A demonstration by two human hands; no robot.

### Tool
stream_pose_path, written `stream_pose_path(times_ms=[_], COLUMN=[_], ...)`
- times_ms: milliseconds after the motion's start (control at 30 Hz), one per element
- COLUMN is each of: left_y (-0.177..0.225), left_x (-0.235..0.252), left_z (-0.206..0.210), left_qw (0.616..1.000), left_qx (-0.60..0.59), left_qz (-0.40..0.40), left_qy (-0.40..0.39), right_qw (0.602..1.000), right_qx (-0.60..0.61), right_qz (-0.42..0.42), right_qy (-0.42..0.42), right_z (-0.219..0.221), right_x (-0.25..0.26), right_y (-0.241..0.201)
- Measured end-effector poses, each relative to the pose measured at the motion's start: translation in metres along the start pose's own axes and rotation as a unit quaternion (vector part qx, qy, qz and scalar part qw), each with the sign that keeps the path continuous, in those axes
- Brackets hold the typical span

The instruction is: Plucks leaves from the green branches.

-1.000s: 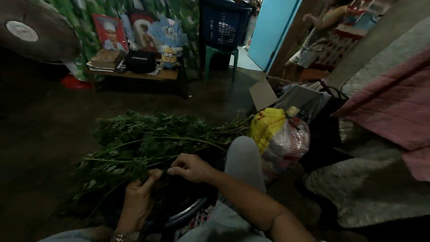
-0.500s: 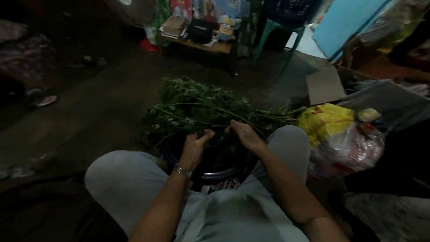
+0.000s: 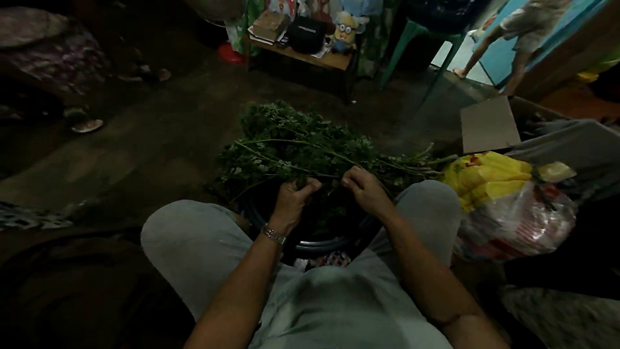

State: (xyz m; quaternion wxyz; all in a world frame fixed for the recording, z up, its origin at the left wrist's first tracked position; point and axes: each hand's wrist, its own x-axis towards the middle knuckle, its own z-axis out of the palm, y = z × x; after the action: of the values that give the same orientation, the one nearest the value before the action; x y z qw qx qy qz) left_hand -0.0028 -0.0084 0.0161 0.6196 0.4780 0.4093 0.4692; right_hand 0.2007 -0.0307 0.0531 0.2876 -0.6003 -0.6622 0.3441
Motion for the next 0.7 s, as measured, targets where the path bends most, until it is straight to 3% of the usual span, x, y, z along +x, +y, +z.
stream_pose_path(times_ms=[200,333,500,700], left_y=[0.000,0.001,0.003,0.003], left_x=[-0.001,-0.002,-0.003,-0.003], left_z=[0.001,0.003,0.006,0.007], left_qw=[0.999,0.999,0.998,0.999], left_qx=[0.034,0.052,0.057,0.042], left_qz=[-0.001,-0.004,-0.011,-0.013], left_qy=[-0.003,-0.009,-0.008,0.012], right_qw=[0.990,0.990,0.988,0.990], right_qx=[0.136,0.140,0.136,0.139], right_qz=[0.012,-0.002,0.042,0.001], right_qy=[-0.017,-0.002,0.063,0.006], right_z=[0.008,0.018,0.015,0.015], right_x=[-0.004,-0.002,-0.002,-0.004], right_y=[-0.008,-0.006,-0.009,-0.008])
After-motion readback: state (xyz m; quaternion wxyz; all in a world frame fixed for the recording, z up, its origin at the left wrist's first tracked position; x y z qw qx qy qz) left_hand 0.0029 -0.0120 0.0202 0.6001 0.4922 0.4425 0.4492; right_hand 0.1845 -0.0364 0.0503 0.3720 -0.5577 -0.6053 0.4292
